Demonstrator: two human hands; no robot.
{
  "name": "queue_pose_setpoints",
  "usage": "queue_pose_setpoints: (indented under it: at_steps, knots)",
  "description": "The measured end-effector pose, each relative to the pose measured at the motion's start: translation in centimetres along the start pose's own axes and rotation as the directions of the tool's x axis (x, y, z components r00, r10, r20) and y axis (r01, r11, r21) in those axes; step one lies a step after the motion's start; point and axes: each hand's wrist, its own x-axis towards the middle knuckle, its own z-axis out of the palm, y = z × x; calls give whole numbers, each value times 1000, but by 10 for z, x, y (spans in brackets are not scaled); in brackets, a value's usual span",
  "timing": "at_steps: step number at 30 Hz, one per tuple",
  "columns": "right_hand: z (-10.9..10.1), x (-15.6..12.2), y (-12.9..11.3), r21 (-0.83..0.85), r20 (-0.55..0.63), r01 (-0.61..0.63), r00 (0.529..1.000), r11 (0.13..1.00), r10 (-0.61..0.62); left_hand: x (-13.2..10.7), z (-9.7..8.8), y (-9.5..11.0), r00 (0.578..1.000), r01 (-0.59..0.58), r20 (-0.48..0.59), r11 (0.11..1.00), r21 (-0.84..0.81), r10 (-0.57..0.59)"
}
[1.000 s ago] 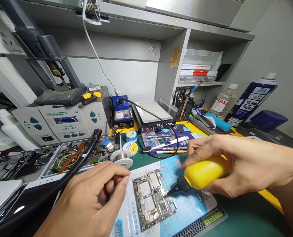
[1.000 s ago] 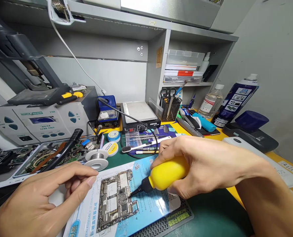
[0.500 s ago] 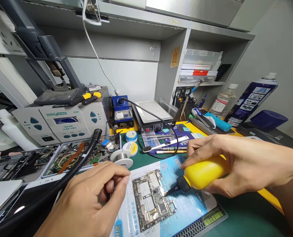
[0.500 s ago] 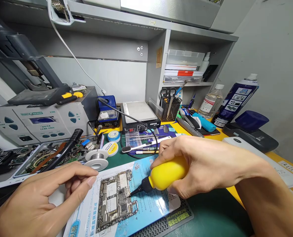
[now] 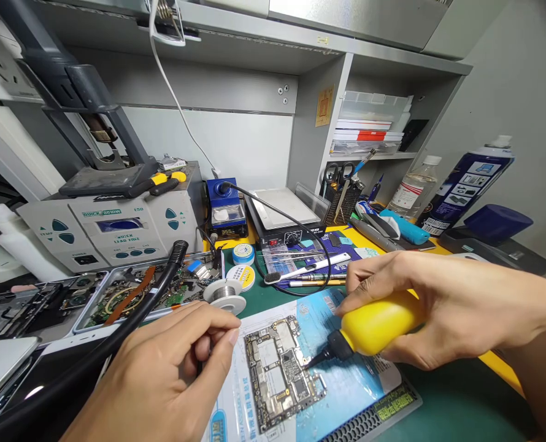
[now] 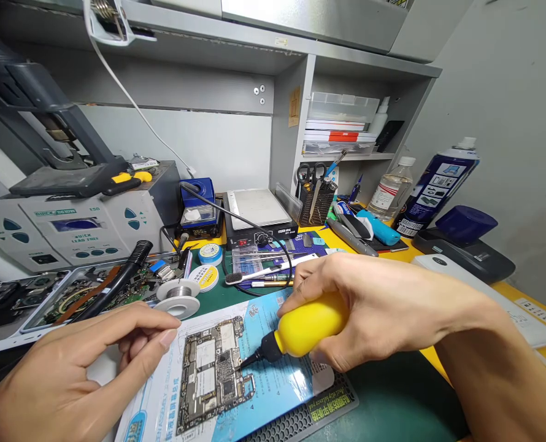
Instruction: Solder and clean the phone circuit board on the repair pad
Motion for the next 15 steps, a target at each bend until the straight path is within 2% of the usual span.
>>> queue_pose_setpoints:
  at_steps: [10, 15]
  knots:
    - [-5, 1, -9, -8, 75, -13, 997, 1000, 14, 4, -2, 2, 999, -36, -10, 999, -1, 36]
    - [-3, 0, -6, -45, 10, 22, 1000, 999, -22, 2, -1, 2, 1000, -20, -2, 1000, -1, 20]
